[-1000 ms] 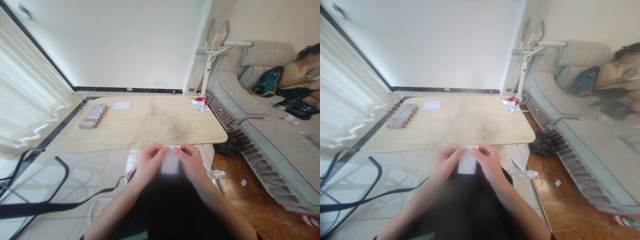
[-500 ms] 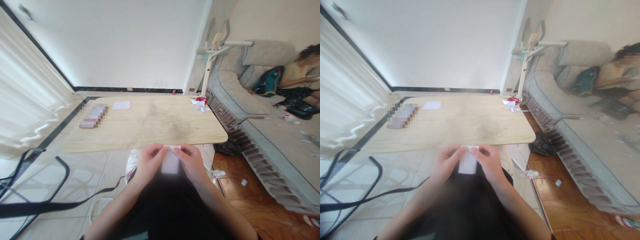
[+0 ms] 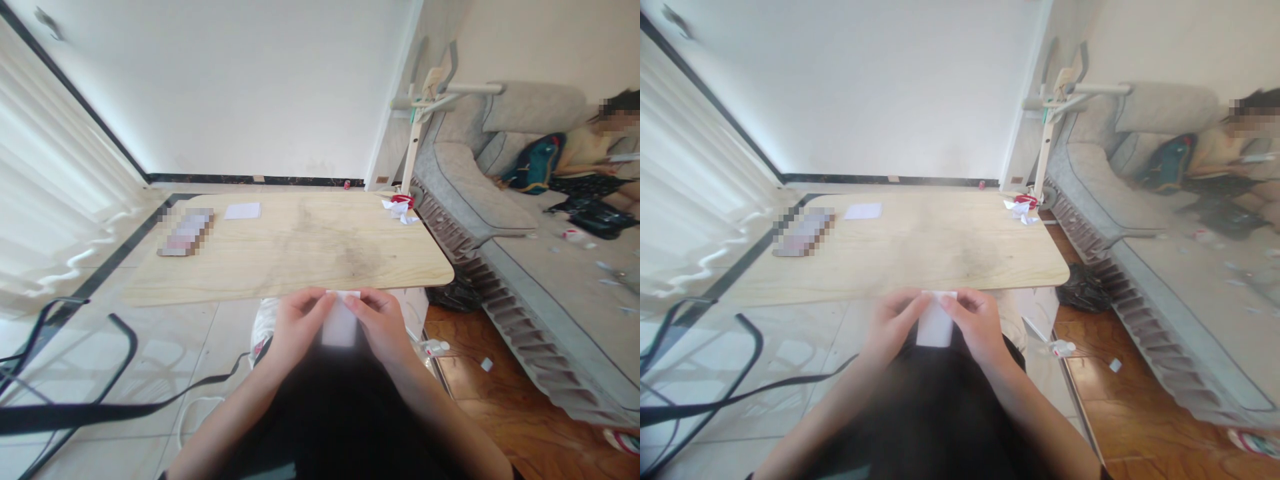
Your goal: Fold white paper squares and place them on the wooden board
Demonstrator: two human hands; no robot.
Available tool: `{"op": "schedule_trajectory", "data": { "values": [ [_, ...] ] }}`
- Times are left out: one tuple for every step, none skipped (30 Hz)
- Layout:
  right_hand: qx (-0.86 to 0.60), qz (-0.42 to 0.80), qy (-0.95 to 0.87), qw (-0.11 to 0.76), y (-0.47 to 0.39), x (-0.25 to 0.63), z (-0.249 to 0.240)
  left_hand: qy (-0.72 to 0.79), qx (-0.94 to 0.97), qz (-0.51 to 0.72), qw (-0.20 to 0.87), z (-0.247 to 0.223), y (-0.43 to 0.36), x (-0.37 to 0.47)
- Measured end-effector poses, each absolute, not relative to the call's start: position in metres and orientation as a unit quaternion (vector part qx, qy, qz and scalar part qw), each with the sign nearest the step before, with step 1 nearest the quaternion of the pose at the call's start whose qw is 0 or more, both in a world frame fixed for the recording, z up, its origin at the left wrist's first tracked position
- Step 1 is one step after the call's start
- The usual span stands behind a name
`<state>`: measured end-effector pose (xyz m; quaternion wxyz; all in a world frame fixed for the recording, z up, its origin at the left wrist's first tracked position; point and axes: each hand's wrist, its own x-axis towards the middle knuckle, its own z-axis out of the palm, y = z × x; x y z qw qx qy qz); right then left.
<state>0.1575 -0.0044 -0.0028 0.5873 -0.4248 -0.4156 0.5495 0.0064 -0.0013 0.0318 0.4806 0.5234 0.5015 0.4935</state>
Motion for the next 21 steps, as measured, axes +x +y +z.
{"op": "schedule_trajectory", "data": {
  "values": [
    [-0.429,0.545,-0.418,0.587,-0.004,0.157,-0.002,0.500,0.525,0.495,0.479,0.032,-0.001,0.007],
    [-0.435,0.540,-0.420,0.585,-0.005,0.157,-0.001,0.499,0.526,0.497,0.477,0.031,-0.001,0.007],
    [-0.439,0.536,-0.424,0.583,-0.005,0.157,0.000,0.497,0.526,0.500,0.476,0.031,-0.001,0.007],
    [-0.443,0.532,-0.428,0.581,-0.005,0.157,0.002,0.496,0.526,0.502,0.474,0.031,-0.001,0.007],
    [-0.448,0.527,-0.431,0.579,-0.006,0.156,0.004,0.496,0.526,0.505,0.471,0.031,-0.001,0.007],
    [-0.452,0.521,-0.436,0.578,-0.007,0.156,0.007,0.495,0.527,0.508,0.468,0.030,-0.001,0.007],
    [-0.457,0.514,-0.440,0.577,-0.008,0.155,0.009,0.496,0.528,0.509,0.465,0.030,-0.002,0.007],
    [-0.462,0.505,-0.446,0.577,-0.008,0.155,0.011,0.497,0.529,0.510,0.462,0.030,-0.002,0.006],
    [-0.467,0.495,-0.453,0.575,-0.009,0.154,0.012,0.498,0.530,0.511,0.459,0.030,-0.002,0.006],
    [-0.473,0.485,-0.460,0.574,-0.010,0.154,0.013,0.499,0.531,0.511,0.457,0.030,-0.002,0.006],
    [-0.477,0.475,-0.468,0.573,-0.010,0.154,0.014,0.499,0.531,0.511,0.456,0.030,-0.003,0.006],
    [-0.479,0.466,-0.474,0.573,-0.011,0.153,0.015,0.500,0.531,0.511,0.455,0.030,-0.003,0.006],
    [-0.481,0.461,-0.479,0.571,-0.011,0.153,0.015,0.499,0.532,0.512,0.453,0.030,-0.003,0.006],
    [-0.482,0.457,-0.483,0.570,-0.011,0.153,0.015,0.499,0.534,0.513,0.451,0.030,-0.002,0.006],
    [-0.481,0.456,-0.485,0.570,-0.012,0.153,0.015,0.498,0.537,0.513,0.448,0.030,-0.002,0.006],
    [-0.480,0.458,-0.486,0.569,-0.012,0.153,0.015,0.498,0.539,0.514,0.444,0.030,-0.002,0.006],
    [-0.478,0.461,-0.485,0.569,-0.012,0.154,0.015,0.499,0.541,0.515,0.441,0.030,-0.002,0.006],
    [-0.476,0.465,-0.483,0.570,-0.012,0.154,0.015,0.499,0.542,0.515,0.439,0.030,-0.002,0.006],
    [-0.472,0.470,-0.480,0.571,-0.012,0.154,0.014,0.500,0.542,0.514,0.438,0.030,-0.002,0.005],
    [-0.468,0.475,-0.477,0.572,-0.011,0.154,0.014,0.500,0.542,0.513,0.440,0.030,-0.002,0.005],
    [-0.464,0.479,-0.476,0.573,-0.011,0.153,0.014,0.500,0.541,0.512,0.443,0.030,-0.002,0.005]
  ]
}}
